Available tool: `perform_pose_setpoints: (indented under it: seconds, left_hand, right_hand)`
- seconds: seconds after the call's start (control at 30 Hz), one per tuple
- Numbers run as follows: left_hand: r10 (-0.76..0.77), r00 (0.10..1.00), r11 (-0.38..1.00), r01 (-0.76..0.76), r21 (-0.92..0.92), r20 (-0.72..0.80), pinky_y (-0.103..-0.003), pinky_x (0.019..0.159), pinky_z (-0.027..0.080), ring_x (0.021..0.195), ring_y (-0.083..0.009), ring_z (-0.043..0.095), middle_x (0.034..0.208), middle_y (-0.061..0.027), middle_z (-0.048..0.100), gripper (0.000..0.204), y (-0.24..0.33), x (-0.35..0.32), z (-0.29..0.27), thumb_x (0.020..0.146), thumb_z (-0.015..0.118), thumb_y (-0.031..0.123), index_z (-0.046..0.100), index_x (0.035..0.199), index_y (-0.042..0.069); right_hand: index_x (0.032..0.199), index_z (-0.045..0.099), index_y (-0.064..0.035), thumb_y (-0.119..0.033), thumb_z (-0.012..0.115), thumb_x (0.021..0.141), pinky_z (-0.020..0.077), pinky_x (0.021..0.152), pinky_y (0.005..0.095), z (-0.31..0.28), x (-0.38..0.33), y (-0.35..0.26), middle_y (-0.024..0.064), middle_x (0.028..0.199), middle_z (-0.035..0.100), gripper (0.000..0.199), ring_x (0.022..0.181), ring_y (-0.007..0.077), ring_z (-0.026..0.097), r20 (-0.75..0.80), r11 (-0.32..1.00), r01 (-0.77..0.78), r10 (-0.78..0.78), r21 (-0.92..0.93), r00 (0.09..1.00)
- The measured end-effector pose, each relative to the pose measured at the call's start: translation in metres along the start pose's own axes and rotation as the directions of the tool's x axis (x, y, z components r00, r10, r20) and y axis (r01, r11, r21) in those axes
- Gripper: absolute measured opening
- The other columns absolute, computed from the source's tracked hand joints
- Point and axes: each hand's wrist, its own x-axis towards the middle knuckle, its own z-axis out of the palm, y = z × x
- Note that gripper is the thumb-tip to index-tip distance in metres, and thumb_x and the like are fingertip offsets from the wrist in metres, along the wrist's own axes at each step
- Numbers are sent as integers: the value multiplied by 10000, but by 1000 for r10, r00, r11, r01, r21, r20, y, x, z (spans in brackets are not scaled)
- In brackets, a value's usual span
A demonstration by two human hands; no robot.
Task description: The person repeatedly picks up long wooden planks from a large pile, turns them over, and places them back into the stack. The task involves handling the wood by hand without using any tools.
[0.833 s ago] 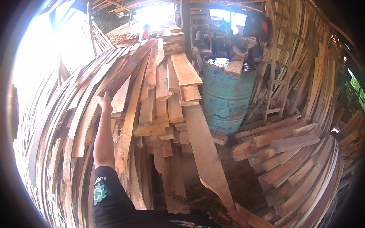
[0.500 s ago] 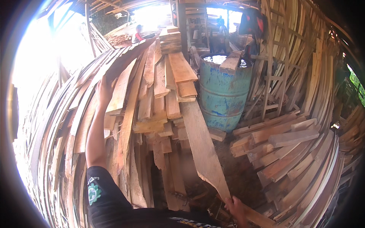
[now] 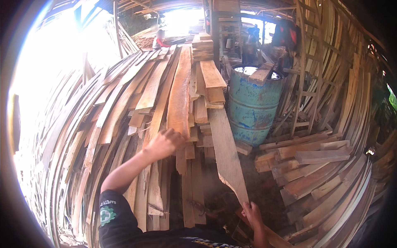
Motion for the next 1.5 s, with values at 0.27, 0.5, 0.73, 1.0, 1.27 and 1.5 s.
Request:
perform_pose_setpoints:
  seconds: [0.27, 0.5, 0.73, 1.0, 1.27, 1.5]
  left_hand:
    - [205, 963, 961, -233, -151, -177, -274, 491, 395, 667, -142, 538, 755, -14, 536, 105, 147, 2, -61, 724, 551, 214, 554, 764, 117]
    - [107, 953, 944, -186, -271, -283, -253, 547, 398, 705, -130, 525, 773, -7, 516, 168, 233, -2, -100, 725, 569, 226, 572, 838, 101]
    - [-64, 982, 724, -75, -685, -175, -356, 676, 453, 818, -239, 540, 907, -82, 545, 185, 262, -18, -88, 753, 611, 174, 588, 912, 81]
    - [-777, 629, 17, 65, -998, 27, -380, 912, 438, 1099, -313, 526, 1184, -184, 535, 353, 239, -37, -83, 792, 623, 51, 529, 1128, -4]
    - [-423, 661, -861, -79, -503, 620, -441, 984, 413, 1148, -291, 502, 1270, -159, 476, 527, 215, -1, -27, 936, 513, 290, 358, 1339, -13]
    - [-124, 735, -991, -62, -117, 667, -487, 1012, 373, 1141, -332, 500, 1264, -207, 482, 715, 149, 76, 68, 916, 478, 488, 305, 1361, -44]
  right_hand:
    - [980, 575, 50, -403, 504, 924, 490, 675, 320, 1, 2, -4, 141, 786, 631, 462, 745, 163, 626, -91, 896, 42, -91, -442, 992]
    - [1120, 569, 19, -368, 451, 969, 477, 835, 323, -10, -26, -106, 144, 1031, 632, 432, 968, 197, 611, 235, 828, 58, -224, 557, 946]
    - [1167, 557, 28, -287, 627, 845, 478, 818, 322, 33, -42, -196, 130, 1029, 625, 456, 934, 169, 595, 469, 984, 127, -173, 128, 866]
    - [928, 600, 41, -239, 712, 786, 461, 664, 300, -41, -55, -230, 87, 876, 626, 333, 783, 115, 565, 444, 951, 286, -207, -120, 872]
    - [940, 588, 36, -387, 671, 793, 473, 730, 396, -151, -178, -235, 185, 848, 623, 456, 822, 291, 610, 344, 680, 203, 77, -704, 936]
    - [926, 583, -1, -261, 658, 781, 466, 714, 432, -182, -277, -129, 191, 816, 598, 307, 830, 370, 605, 21, 505, 58, -78, -861, 997]
